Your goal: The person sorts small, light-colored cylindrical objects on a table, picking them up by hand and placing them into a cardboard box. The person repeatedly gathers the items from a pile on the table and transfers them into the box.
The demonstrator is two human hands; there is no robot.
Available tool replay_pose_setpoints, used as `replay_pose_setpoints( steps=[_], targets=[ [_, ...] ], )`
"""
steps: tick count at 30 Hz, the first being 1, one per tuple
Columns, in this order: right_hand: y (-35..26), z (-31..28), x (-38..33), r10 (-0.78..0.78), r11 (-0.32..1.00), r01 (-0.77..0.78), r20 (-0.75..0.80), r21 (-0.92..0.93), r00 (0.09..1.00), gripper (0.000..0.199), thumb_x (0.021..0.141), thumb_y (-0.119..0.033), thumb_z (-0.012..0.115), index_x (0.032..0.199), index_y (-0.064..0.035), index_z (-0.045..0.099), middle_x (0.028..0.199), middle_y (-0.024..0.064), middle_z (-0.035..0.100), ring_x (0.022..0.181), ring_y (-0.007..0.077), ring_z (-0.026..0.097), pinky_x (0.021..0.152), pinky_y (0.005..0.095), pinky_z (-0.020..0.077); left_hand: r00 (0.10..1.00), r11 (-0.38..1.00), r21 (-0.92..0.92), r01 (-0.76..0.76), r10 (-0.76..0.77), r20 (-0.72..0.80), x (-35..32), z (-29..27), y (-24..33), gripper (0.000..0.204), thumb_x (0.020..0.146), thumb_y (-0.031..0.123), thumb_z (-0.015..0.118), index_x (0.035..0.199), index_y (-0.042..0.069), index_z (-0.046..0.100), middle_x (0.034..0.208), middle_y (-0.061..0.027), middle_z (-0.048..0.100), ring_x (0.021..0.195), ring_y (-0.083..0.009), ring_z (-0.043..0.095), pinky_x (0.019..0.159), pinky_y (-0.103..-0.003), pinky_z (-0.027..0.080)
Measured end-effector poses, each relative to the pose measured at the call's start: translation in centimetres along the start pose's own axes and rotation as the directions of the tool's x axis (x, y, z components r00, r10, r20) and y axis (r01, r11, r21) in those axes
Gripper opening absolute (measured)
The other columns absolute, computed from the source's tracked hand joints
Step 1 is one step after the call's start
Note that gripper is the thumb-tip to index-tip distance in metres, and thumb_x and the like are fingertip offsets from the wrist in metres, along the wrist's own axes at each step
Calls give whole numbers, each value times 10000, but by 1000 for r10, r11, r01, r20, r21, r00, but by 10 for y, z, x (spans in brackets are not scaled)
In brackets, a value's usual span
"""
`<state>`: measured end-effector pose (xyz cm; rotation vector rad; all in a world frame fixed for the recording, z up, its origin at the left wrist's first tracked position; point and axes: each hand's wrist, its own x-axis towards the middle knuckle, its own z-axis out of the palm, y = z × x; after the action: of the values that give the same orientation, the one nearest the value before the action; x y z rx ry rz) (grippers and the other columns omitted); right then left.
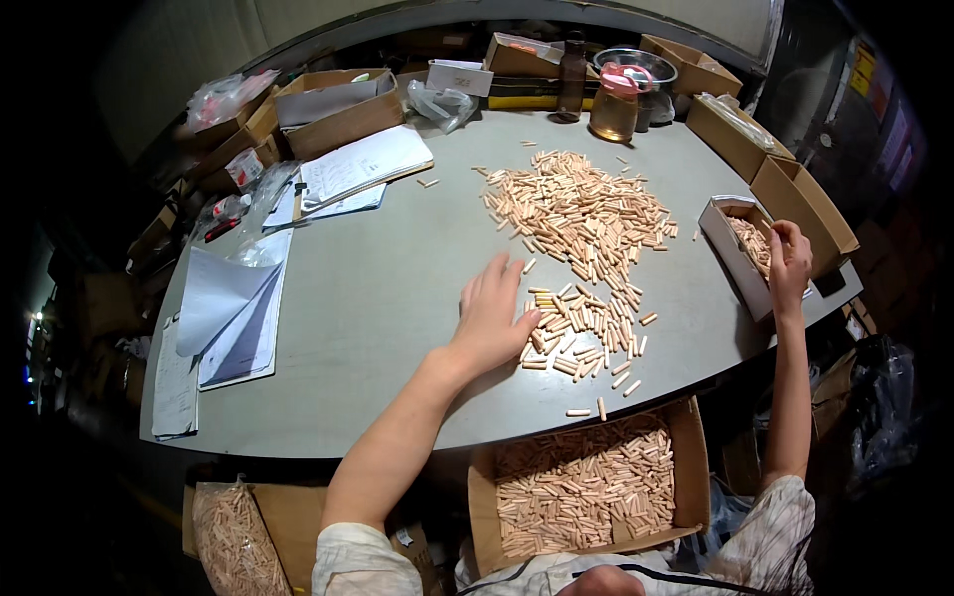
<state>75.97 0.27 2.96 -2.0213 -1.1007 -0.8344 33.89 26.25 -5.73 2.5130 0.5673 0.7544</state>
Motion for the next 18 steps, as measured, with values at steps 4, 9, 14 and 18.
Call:
replay_pose_setpoints(
  steps=[4, 9, 14, 18],
  targets=[
    [86, -14, -26, 105, 994, -100, 106, -46, 989, 158, 988, -118, 646, 1076, -37, 750, 1026, 136, 751, 1034, 308, 691, 971, 396, 508, 995, 999, 8, -35, 34, 99, 10, 8, 6, 722, 955, 328, 692, 1534, -33, 459, 1591, -262, 442, 1503, -407, 383, 1237, -522, 266],
    [-26, -8, -70, -172, 975, 158, 81, 157, 982, 230, 882, 58, 656, 1079, -24, 742, 1297, 143, 681, 1237, 341, 607, 1069, 436, 468, 997, 997, 38, -64, 62, 43, -2, 3, -2, 633, 991, 244, 637, 1547, -8, 467, 1578, -232, 493, 1500, -381, 415, 1234, -501, 278],
    [-91, -7, -95, -236, 902, 95, 296, 420, 926, 337, 839, 124, 629, 1131, -17, 718, 1343, 164, 656, 1311, 393, 583, 1146, 471, 435, 990, 992, -24, -124, 125, 60, 5, 7, 1, 546, 1003, 133, 590, 1522, -6, 498, 1509, -225, 562, 1437, -384, 486, 1207, -483, 332],
    [-121, 0, -98, -222, 830, -54, 418, 555, 881, 275, 889, 82, 662, 1133, -21, 734, 1290, 130, 682, 1253, 333, 619, 1072, 404, 484, 997, 995, -77, -69, 70, 13, 7, 0, 4, 502, 986, 101, 593, 1469, -25, 541, 1444, -235, 599, 1369, -394, 539, 1167, -476, 391]
  ],
)
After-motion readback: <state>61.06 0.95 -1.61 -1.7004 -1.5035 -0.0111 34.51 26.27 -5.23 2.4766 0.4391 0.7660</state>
